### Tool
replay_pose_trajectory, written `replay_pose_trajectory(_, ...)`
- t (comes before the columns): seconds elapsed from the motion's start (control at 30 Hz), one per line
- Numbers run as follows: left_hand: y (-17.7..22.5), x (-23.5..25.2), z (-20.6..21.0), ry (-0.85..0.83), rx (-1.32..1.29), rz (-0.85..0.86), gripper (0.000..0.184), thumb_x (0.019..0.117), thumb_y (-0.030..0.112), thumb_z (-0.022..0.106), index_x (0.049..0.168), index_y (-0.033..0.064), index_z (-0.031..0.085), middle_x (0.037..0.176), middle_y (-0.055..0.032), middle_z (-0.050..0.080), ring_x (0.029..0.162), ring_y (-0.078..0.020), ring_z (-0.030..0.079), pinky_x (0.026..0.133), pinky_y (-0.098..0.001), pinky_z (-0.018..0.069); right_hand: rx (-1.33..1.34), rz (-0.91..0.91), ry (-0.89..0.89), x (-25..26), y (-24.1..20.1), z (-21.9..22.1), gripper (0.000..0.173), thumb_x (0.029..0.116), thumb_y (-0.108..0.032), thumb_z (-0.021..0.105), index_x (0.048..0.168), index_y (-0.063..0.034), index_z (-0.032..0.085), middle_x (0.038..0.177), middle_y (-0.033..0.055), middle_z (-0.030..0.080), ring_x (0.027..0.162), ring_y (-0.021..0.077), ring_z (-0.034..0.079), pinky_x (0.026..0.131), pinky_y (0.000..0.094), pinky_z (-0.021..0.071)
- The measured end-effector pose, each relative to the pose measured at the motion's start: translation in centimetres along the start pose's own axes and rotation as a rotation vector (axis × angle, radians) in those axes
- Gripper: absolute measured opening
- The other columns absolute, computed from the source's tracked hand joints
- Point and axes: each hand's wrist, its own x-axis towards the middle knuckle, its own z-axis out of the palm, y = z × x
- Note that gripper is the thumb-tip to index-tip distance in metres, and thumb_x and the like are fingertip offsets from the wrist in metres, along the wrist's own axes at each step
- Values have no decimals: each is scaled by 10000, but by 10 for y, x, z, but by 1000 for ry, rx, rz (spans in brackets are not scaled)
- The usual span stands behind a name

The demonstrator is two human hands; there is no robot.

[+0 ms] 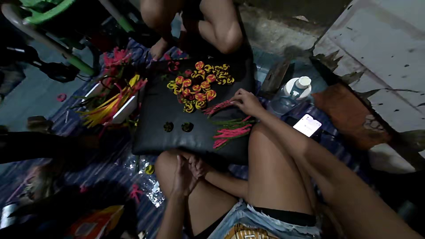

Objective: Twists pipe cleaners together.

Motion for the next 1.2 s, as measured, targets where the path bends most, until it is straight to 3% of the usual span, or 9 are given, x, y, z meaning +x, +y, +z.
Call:
replay_pose_trajectory(0.23, -1, 5, -5, -42, -16, -31, 510, 813, 736, 629, 856, 237, 726, 748, 92, 640, 665, -45, 625, 620, -202, 519, -122, 80, 23, 2, 4, 13, 235, 967, -186, 715, 1182, -107, 769, 1207, 213, 653, 1177, 394, 594, 1022, 596, 413)
replay_pose_trajectory(0.37, 0, 3, -5, -51, -33, -31, 485, 828, 704, 638, 889, 233, 737, 764, 95, 643, 683, -45, 629, 642, -202, 526, -162, -136, 112, -17, -3, 17, 196, 916, -135, 754, 1092, -51, 777, 1073, 206, 694, 1026, 386, 665, 928, 574, 495)
replay_pose_trajectory(0.5, -2, 2, -7, -48, -23, -29, 456, 844, 670, 655, 886, 222, 729, 779, 83, 644, 700, -48, 634, 660, -203, 535, -121, -19, -115, -44, -9, 20, 132, 954, -123, 707, 1001, -14, 765, 1007, 182, 708, 944, 357, 680, 906, 576, 516)
replay_pose_trajectory(0.7, -3, 1, 4, 30, 94, 6, 380, 907, 611, 625, 836, 245, 695, 760, 103, 624, 696, -29, 613, 645, -184, 516, -144, 27, -194, -40, -4, 22, 277, 961, -94, 697, 1235, -87, 738, 1247, 223, 652, 1180, 409, 618, 1035, 593, 468)
replay_pose_trajectory(0.87, -7, 1, 6, 80, 133, 82, 314, 1017, 447, 526, 833, 231, 660, 749, 96, 617, 690, -33, 611, 648, -193, 516, -208, -76, -272, -32, -3, 29, 142, 953, -68, 684, 1047, -18, 778, 1192, 215, 676, 1187, 409, 601, 1029, 586, 449)
replay_pose_trajectory(0.97, -17, 4, 14, 183, 564, 313, 234, 1035, 243, 499, 866, 205, 655, 779, 121, 635, 699, 15, 590, 649, -166, 500, -250, -149, -170, -41, -8, 26, 169, 991, -91, 632, 1057, -2, 759, 1150, 201, 697, 1147, 392, 630, 1020, 590, 435)
replay_pose_trajectory(1.03, -24, 6, 30, 222, 970, 554, 109, 979, 153, 589, 983, 69, 658, 934, 57, 647, 824, 14, 610, 738, -164, 523, -264, -240, 10, -53, -14, 22, 162, 990, -97, 631, 1037, 7, 747, 1050, 196, 728, 1044, 385, 683, 978, 595, 461)
replay_pose_trajectory(1.13, -24, 12, 57, 255, 1592, 876, 367, 971, 271, 648, 1245, 31, 700, 1246, -156, 678, 1160, -259, 637, 996, -402, 506, -285, -409, 150, -86, -29, 17, 193, 1007, -127, 595, 1033, -11, 747, 986, 167, 749, 957, 361, 721, 942, 595, 500)
replay_pose_trajectory(1.2, -20, 18, 69, 247, 1826, 990, 413, 981, 307, 639, 1329, 85, 673, 1346, -151, 656, 1241, -335, 617, 1027, -503, 473, -247, -451, 113, -116, -46, 8, 222, 1034, -191, 575, 1055, -58, 752, 1008, 112, 754, 973, 295, 723, 954, 524, 524)
